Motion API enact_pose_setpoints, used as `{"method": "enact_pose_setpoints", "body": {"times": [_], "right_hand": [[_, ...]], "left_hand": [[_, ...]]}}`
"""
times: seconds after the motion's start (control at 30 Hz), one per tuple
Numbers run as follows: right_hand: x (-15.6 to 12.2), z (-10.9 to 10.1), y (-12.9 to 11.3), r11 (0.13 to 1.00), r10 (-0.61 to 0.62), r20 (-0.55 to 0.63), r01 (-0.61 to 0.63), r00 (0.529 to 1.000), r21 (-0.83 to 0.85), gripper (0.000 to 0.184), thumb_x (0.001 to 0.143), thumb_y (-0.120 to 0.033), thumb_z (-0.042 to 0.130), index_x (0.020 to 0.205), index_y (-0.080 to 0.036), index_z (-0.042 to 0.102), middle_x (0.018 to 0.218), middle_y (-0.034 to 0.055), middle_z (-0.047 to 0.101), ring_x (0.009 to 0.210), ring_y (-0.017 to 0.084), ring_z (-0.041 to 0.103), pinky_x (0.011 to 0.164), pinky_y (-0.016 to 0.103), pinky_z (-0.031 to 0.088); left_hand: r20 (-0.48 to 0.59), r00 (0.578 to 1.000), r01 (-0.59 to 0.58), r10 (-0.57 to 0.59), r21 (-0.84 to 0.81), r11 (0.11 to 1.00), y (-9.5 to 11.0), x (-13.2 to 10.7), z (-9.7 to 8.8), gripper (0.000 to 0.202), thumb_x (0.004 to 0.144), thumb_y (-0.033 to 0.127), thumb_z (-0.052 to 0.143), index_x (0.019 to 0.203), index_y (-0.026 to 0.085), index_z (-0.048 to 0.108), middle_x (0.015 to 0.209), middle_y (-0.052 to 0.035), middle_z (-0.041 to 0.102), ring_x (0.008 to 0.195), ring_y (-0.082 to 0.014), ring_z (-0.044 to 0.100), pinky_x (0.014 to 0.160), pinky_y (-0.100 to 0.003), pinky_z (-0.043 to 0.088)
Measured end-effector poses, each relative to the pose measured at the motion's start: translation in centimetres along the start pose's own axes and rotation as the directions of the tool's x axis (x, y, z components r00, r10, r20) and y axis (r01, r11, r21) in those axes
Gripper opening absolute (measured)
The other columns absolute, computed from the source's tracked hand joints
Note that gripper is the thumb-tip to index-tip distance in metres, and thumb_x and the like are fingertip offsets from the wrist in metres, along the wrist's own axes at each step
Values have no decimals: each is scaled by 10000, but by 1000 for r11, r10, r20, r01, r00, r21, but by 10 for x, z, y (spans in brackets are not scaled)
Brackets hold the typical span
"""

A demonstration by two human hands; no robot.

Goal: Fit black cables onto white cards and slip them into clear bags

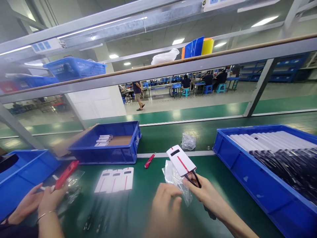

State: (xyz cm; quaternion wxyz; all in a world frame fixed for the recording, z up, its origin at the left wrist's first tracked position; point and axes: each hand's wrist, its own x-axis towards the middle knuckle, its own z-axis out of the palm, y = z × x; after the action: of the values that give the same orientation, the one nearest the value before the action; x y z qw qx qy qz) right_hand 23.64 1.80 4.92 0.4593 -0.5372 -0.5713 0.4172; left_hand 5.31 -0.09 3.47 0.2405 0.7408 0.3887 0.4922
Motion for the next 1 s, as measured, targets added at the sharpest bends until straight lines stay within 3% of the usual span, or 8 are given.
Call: {"method": "enact_pose_setpoints", "body": {"times": [0.17, 0.3, 0.37, 0.43, 0.53, 0.6, 0.83, 1.0], "right_hand": [[-7, -2, -13, 1000, 6, 156, -10, 988, 25, 339, 808, -550, 696, 869, -218, 663, 849, 20, 688, 903, 273, 653, 869, 347, 518], [-10, -3, -19, 999, 25, 194, -31, 981, 29, 336, 800, -551, 690, 883, -226, 670, 861, 26, 688, 959, 298, 648, 861, 348, 523], [-10, -3, -18, 999, 34, 211, -42, 977, 32, 309, 795, -523, 697, 873, -227, 656, 849, 25, 675, 937, 291, 645, 868, 351, 521], [-10, -2, -15, 998, 41, 244, -51, 969, 38, 267, 786, -458, 705, 887, -221, 638, 864, 20, 663, 925, 270, 637, 866, 335, 516], [-10, -2, -10, 998, 51, 292, -62, 955, 30, 185, 766, -347, 699, 864, -211, 621, 820, -11, 629, 831, 219, 613, 746, 277, 509], [-12, -3, -8, 998, 56, 316, -65, 947, 19, 126, 781, -299, 676, 838, -205, 615, 793, -26, 614, 787, 197, 596, 691, 257, 491], [-13, -6, -6, 994, 13, 331, -48, 944, 98, 263, 793, -319, 744, 997, -195, 634, 987, 26, 656, 1013, 250, 618, 914, 336, 503], [-12, -6, -12, 994, -30, 326, -6, 945, 107, 228, 831, -380, 719, 941, -187, 669, 916, 24, 658, 911, 221, 621, 829, 316, 513]], "left_hand": [[124, 987, -110, 102, 55, 992, -13, 25, -25, 239, 956, 368, 578, 1158, 302, 685, 1124, -88, 730, 1166, -312, 594, 961, -485, 525], [296, 938, -203, 181, 46, 978, -20, 34, -28, 131, 938, 328, 632, 953, 215, 696, 914, -68, 736, 1005, -248, 635, 1063, -469, 437], [296, 945, -153, 140, 23, 988, -21, 33, -25, 170, 959, 264, 588, 822, 194, 660, 803, -41, 692, 853, -199, 631, 1024, -415, 447], [271, 961, -54, 53, -2, 999, -22, 31, -21, 213, 963, 234, 560, 764, 188, 623, 761, -28, 652, 762, -173, 602, 842, -313, 486], [276, 961, 24, -18, -16, 1000, -21, 27, -17, 204, 958, 224, 544, 768, 185, 609, 769, -24, 628, 691, -152, 565, 632, -245, 401], [288, 957, 37, -30, -19, 999, -20, 25, -17, 200, 957, 214, 529, 775, 186, 605, 772, -19, 623, 682, -144, 553, 625, -240, 374], [361, 924, 158, -131, -49, 986, -18, 25, -17, 205, 934, 210, 535, 742, 186, 602, 743, -16, 631, 676, -149, 531, 637, -244, 359], [426, 885, 253, -187, -106, 962, -14, 26, -13, 199, 920, 201, 543, 723, 185, 562, 699, 15, 595, 653, -128, 489, 623, -228, 329]]}}
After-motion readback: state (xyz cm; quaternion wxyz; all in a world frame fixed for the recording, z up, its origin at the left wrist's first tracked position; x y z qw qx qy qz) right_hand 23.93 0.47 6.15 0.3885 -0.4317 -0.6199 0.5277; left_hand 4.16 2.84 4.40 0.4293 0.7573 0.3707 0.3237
